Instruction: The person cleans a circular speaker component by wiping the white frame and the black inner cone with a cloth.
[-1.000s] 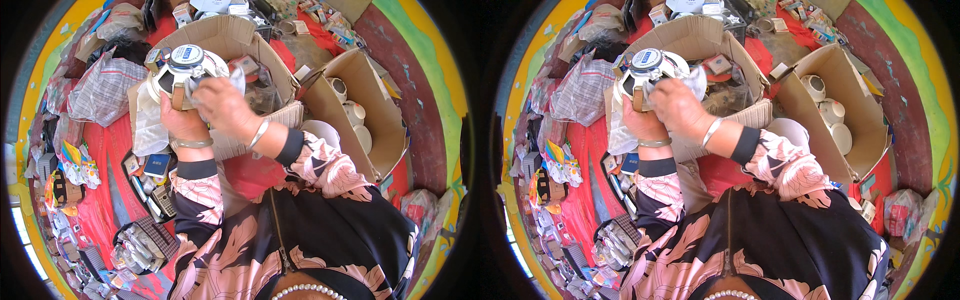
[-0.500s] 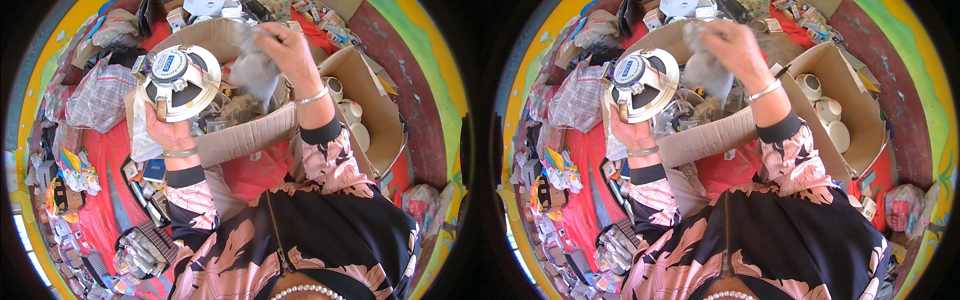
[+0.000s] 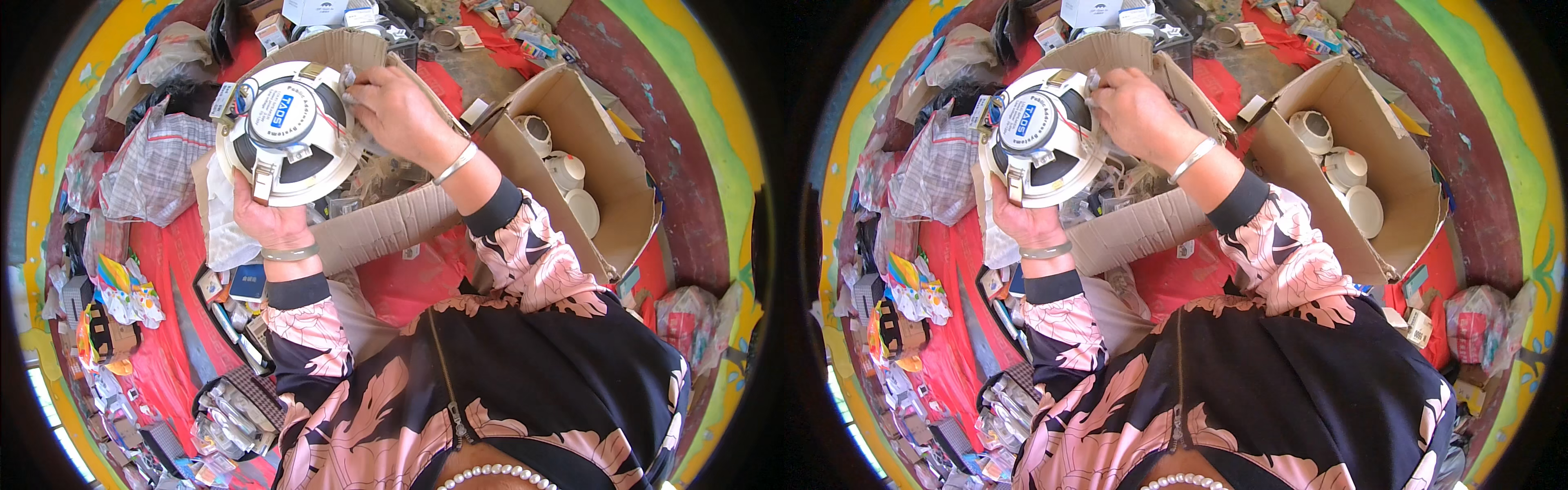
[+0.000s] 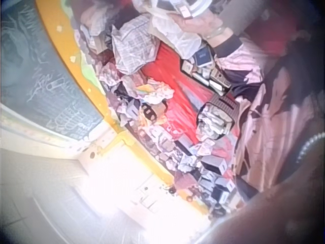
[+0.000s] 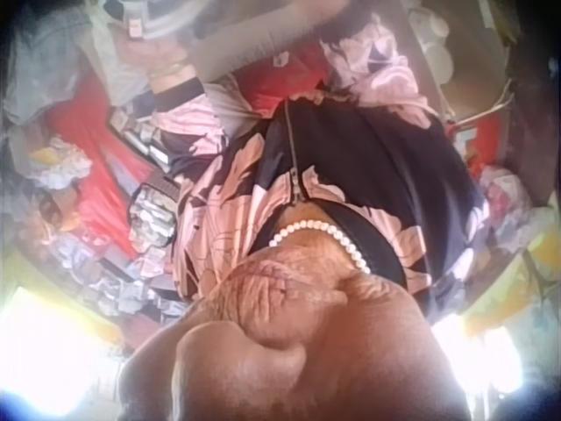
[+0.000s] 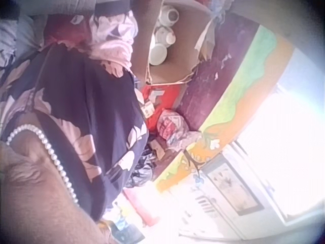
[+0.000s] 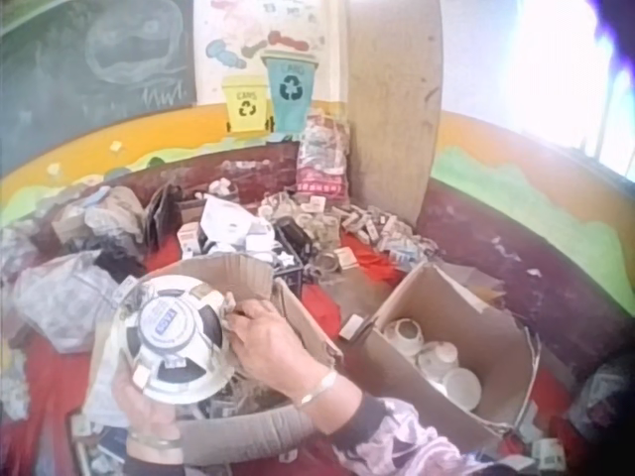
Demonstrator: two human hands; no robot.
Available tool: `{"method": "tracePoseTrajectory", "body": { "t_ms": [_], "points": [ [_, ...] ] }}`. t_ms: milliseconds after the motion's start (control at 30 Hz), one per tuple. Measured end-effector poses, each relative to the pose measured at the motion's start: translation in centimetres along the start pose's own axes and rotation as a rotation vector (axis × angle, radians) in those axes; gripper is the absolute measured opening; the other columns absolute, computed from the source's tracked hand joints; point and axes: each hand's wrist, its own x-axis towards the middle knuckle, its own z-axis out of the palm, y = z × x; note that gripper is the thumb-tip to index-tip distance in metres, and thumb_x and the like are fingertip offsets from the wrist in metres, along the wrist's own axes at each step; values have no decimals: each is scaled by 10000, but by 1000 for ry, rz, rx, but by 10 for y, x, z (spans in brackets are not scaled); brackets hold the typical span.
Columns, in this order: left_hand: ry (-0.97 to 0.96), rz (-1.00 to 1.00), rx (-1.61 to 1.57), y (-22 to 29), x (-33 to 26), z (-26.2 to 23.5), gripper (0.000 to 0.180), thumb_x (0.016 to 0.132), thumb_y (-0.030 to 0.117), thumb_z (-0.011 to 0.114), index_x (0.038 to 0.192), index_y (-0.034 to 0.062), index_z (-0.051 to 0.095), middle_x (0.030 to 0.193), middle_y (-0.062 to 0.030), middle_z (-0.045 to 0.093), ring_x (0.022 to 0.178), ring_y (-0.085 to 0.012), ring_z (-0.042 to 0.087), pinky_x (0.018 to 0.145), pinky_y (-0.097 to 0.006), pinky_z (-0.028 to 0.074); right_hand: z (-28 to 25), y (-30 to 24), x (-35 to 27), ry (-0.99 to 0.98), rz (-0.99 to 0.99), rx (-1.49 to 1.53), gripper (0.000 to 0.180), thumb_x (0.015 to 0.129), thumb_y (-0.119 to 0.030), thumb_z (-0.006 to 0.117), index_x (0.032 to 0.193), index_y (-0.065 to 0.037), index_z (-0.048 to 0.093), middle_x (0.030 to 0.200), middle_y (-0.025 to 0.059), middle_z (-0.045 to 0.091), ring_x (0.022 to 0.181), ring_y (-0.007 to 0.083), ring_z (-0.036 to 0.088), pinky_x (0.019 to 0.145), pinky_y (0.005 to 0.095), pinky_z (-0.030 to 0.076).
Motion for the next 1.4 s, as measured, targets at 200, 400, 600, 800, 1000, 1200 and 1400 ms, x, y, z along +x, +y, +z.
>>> {"method": "tracePoseTrajectory", "body": {
  "t_ms": [200,400,600,800,1000,1200,1400],
  "points": [
    [88,80,24,4,10,-6,414,948,254,341,1278,25,438,1293,-138,478,1211,-308,423,1045,-500,278,3,-15,-8,-284,141,218,202,769,-55,589,961,-14,636,997,139,594,922,298,571,799,350,465],
    [37,50,15,0,8,-2,426,954,289,338,1287,37,424,1287,-121,485,1201,-300,434,1036,-484,298,-24,18,0,74,319,-177,131,731,-115,595,825,-29,627,815,164,619,744,340,598,648,386,488],
    [94,34,60,-3,-1,9,462,943,342,374,1277,28,430,1280,-130,484,1182,-299,449,1013,-462,331,-3,-71,4,-29,-76,241,196,686,-33,661,880,-39,631,926,84,610,865,270,576,744,343,480],
    [-102,-31,135,-3,3,-9,473,932,351,404,1265,16,426,1229,-126,517,1100,-259,513,931,-398,407,30,-82,-10,-289,-153,230,144,669,-45,609,813,-34,616,863,110,590,777,301,561,685,366,470],
    [-137,94,125,0,0,1,450,870,140,534,1275,-4,402,1219,-139,516,1145,-277,489,976,-420,387,-27,-29,-6,-698,-49,156,117,734,-118,580,786,-18,609,743,135,578,727,312,573,657,389,464],
    [-184,-3,265,-4,-8,8,457,814,62,603,1237,4,439,1143,-100,557,1046,-244,553,924,-382,432,-56,-40,28,232,292,264,196,781,-120,612,943,-10,630,838,141,598,743,294,589,712,336,481],
    [-332,-126,305,-27,-18,6,382,853,71,538,1221,5,462,1142,-90,564,1053,-210,559,896,-334,454,-22,-82,24,269,-16,58,288,769,-92,637,1047,-20,610,1061,130,559,914,266,563,823,322,446]
  ]
}}
